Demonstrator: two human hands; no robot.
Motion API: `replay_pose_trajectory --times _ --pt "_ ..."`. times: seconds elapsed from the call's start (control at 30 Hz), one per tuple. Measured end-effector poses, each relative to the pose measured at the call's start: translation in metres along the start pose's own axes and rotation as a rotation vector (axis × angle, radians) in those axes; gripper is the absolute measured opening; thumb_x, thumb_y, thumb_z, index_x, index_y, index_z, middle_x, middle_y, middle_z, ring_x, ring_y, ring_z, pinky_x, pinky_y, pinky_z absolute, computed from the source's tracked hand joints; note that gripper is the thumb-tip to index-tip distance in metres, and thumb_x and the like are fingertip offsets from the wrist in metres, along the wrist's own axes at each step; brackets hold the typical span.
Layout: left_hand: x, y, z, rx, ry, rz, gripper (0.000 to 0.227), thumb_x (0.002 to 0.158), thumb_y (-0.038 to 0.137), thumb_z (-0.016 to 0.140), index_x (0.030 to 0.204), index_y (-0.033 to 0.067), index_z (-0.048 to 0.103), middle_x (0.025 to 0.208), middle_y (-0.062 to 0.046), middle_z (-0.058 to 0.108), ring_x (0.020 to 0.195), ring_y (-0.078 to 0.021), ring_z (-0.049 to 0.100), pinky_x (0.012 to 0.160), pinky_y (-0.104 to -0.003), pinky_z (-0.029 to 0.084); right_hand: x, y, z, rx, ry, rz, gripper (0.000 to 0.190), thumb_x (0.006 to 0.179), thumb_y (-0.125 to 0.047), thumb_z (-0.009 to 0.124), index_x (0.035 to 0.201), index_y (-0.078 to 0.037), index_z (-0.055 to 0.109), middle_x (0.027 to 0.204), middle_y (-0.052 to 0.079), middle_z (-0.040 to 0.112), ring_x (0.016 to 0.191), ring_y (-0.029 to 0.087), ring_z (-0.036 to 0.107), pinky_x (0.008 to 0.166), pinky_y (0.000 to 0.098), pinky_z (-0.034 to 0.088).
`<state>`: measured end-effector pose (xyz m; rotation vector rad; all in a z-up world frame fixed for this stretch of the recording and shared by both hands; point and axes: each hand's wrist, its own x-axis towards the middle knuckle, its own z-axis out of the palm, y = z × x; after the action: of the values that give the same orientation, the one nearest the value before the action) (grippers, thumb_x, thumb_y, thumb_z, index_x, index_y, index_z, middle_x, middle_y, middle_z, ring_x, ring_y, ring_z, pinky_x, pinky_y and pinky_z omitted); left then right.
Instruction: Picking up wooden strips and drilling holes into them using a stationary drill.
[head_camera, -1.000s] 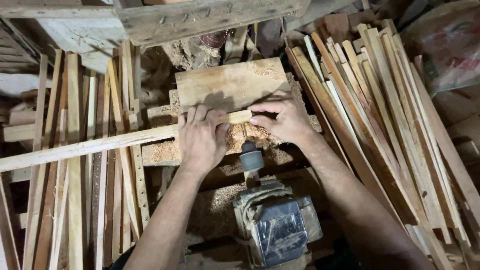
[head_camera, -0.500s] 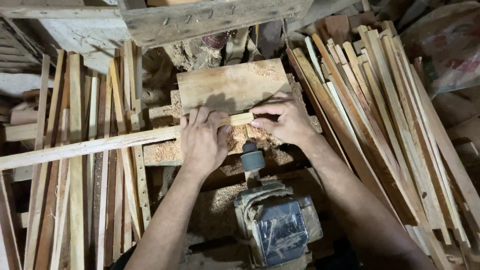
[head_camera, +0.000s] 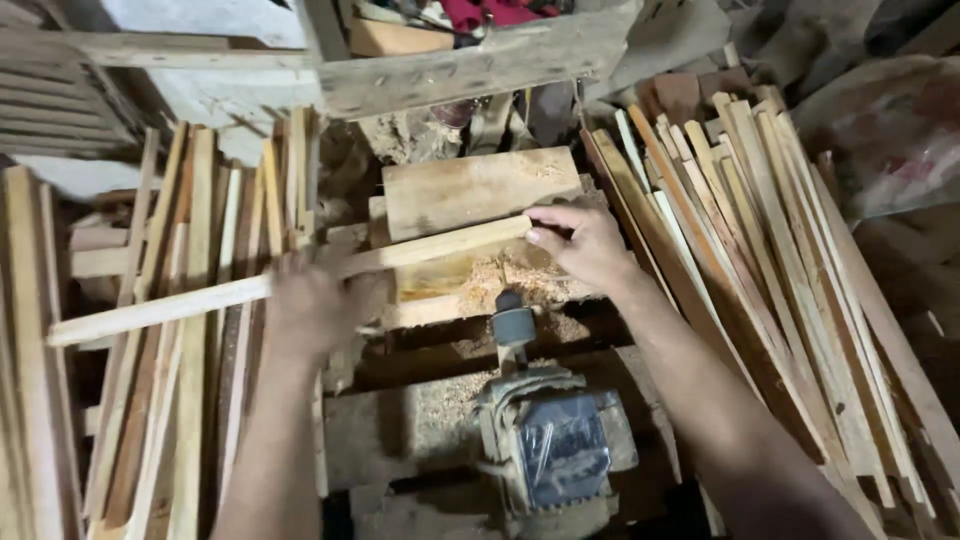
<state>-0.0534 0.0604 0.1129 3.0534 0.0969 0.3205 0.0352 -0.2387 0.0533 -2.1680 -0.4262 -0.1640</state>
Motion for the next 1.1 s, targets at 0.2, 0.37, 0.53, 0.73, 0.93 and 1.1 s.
replay_pose_trajectory --times 0.2,0.37,0.53,0.73,0.93,1.1 --pt "-0.034 -0.094 0.016 -0.159 -0.311 -0.218 0.038 0.088 0.043 0.063 0.124 0.0316 0.066 0.106 -0.008 0.078 0.101 -0.0332 0.075 0.089 -0.05 0.059 0.014 -0.061 -0.02 -0.041 -0.188 0.117 0.029 0.086 -0.028 0.077 0.112 -0.015 0.078 0.098 0.017 0.076 0.1 0.032 0.072 0.087 0.0405 0.055" --pt "-0.058 -0.108 -0.016 -0.425 -0.225 -0.349 0.041 0.085 0.043 0.074 0.113 0.0125 0.07 0.099 -0.019 0.075 0.099 -0.0425 0.073 0.083 -0.056 0.056 -0.006 -0.209 0.002 -0.097 -0.46 0.157 0.028 0.087 -0.027 0.073 0.111 -0.014 0.079 0.089 0.011 0.079 0.086 0.024 0.077 0.078 0.0369 0.06" --pt "-0.053 -0.134 -0.018 -0.693 -0.066 -0.597 0.035 0.091 0.044 0.064 0.092 0.0102 0.072 0.079 -0.015 0.074 0.083 -0.0362 0.076 0.071 -0.05 0.058 -0.047 -0.312 0.083 0.111 -0.78 0.205 0.04 0.092 -0.018 0.065 0.125 0.004 0.068 0.113 0.027 0.074 0.09 0.033 0.078 0.074 0.038 0.066" --pt "-0.078 -0.175 -0.031 -1.033 0.158 -0.841 0.043 0.084 0.05 0.078 0.089 0.0088 0.066 0.074 -0.012 0.07 0.078 -0.032 0.076 0.072 -0.048 0.056 -0.061 -0.306 0.218 0.164 -0.714 0.359 0.033 0.08 -0.03 0.081 0.102 -0.005 0.078 0.082 0.011 0.074 0.063 0.021 0.074 0.049 0.0319 0.062" --pt "-0.166 -0.235 -0.095 -1.015 0.104 -0.661 0.051 0.101 0.041 0.054 0.112 -0.0053 0.072 0.104 -0.03 0.073 0.104 -0.0458 0.07 0.081 -0.059 0.052 -0.043 -0.329 0.314 0.434 -0.585 0.366 0.014 0.075 -0.006 0.074 0.089 -0.002 0.075 0.066 0.008 0.062 0.058 0.019 0.066 0.048 0.0306 0.059" --pt "-0.242 -0.249 -0.118 -1.098 -0.258 -0.919 0.063 0.09 0.02 0.075 0.147 0.0042 0.052 0.119 -0.027 0.074 0.107 -0.0388 0.075 0.088 -0.048 0.061 -0.029 -0.34 0.398 0.683 -0.636 0.596 0.043 0.085 -0.017 0.08 0.118 0.006 0.067 0.091 0.015 0.069 0.076 0.022 0.072 0.068 0.038 0.065"
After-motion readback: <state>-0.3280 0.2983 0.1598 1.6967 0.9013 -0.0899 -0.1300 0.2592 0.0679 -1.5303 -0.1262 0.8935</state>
